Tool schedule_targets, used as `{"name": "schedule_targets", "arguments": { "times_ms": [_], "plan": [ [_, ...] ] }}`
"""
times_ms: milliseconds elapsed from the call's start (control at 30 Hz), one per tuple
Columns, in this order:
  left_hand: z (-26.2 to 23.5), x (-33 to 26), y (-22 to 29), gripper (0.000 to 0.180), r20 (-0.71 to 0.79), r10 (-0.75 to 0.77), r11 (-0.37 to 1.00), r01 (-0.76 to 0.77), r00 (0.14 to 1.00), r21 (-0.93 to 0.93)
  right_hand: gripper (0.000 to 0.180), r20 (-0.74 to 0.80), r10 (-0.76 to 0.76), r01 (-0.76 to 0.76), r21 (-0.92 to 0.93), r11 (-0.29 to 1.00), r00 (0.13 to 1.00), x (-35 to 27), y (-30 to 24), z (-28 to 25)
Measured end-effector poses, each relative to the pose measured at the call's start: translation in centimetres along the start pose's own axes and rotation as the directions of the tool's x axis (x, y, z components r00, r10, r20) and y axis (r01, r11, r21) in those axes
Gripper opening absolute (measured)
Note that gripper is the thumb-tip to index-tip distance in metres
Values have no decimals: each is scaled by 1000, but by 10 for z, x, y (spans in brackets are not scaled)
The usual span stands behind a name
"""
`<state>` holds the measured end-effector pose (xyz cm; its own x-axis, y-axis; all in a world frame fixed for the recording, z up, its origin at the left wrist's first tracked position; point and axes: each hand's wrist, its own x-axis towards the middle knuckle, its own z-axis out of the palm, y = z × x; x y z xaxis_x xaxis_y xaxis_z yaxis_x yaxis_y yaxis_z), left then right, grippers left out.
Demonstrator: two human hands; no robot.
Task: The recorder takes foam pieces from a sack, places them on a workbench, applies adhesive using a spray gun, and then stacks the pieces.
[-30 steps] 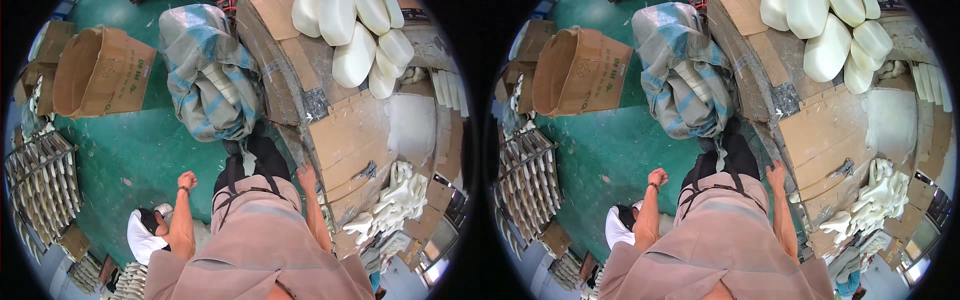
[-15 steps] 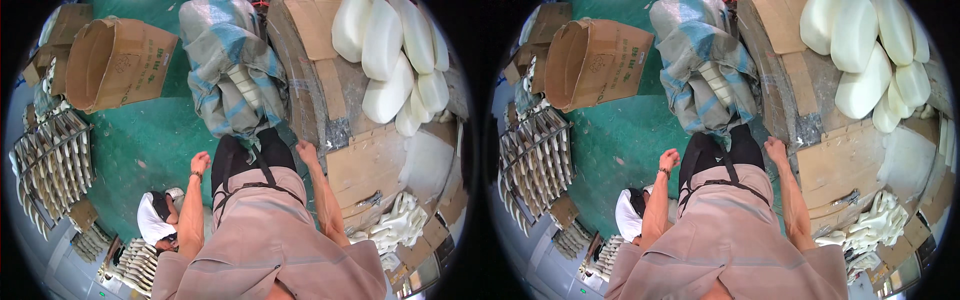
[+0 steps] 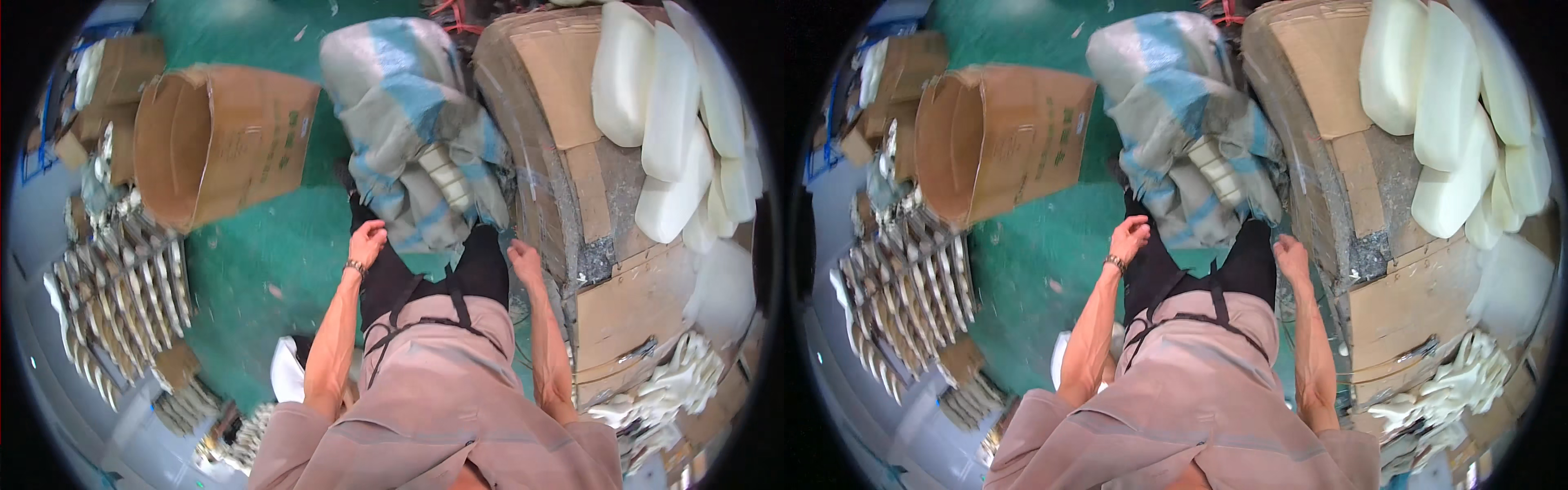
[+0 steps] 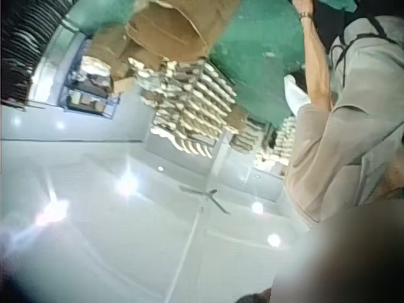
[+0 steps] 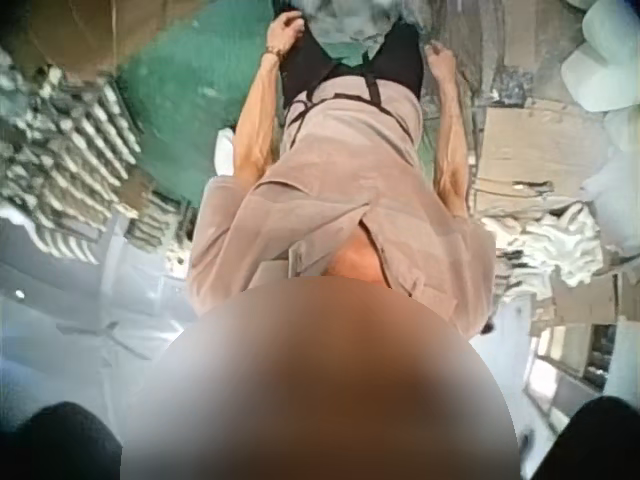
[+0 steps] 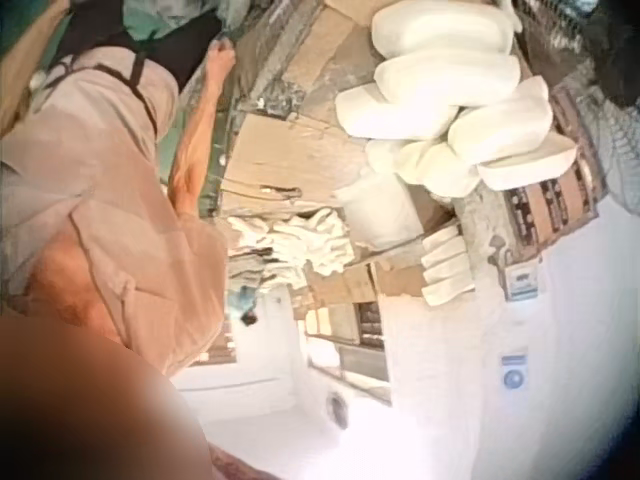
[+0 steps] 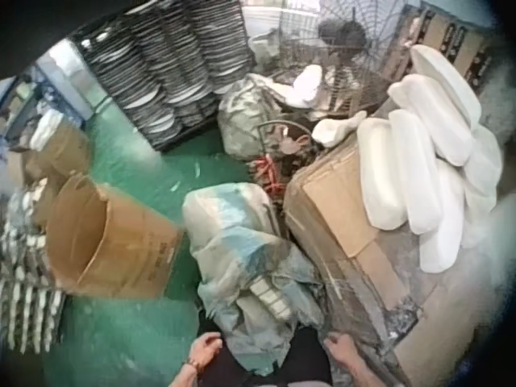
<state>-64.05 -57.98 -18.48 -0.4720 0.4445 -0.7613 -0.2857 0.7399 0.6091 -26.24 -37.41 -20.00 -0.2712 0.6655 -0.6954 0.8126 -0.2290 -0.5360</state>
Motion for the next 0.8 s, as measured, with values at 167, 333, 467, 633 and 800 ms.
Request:
{"name": "schedule_targets", "arguments": {
  "times_ms": [167, 333, 467, 633, 800],
  "plan": [
    [-7, 90, 24, 30, 230, -88, 979, 42, 969, 197, 48, 9, 208, -194, 400, 896, 978, 12, -62, 68],
    [9, 139, 42, 31, 412, 67, 951, -183, 909, 249, 85, 317, 230, -391, 782, 486, 920, 78, -150, 143],
    [49, 173, 41, 37, 500, 67, 935, -229, 864, 271, 104, 347, 437, -475, 851, 226, 830, 202, -218, 182],
    [114, 227, 26, 46, 337, 362, 852, -455, 869, 259, 64, 101, -4, -97, 950, -298, 995, 271, -303, 164],
    [112, 284, 78, 38, -184, 278, 957, -256, 943, 138, 33, -201, -328, 235, 970, 66, 923, 240, -396, 91]
  ]
}}
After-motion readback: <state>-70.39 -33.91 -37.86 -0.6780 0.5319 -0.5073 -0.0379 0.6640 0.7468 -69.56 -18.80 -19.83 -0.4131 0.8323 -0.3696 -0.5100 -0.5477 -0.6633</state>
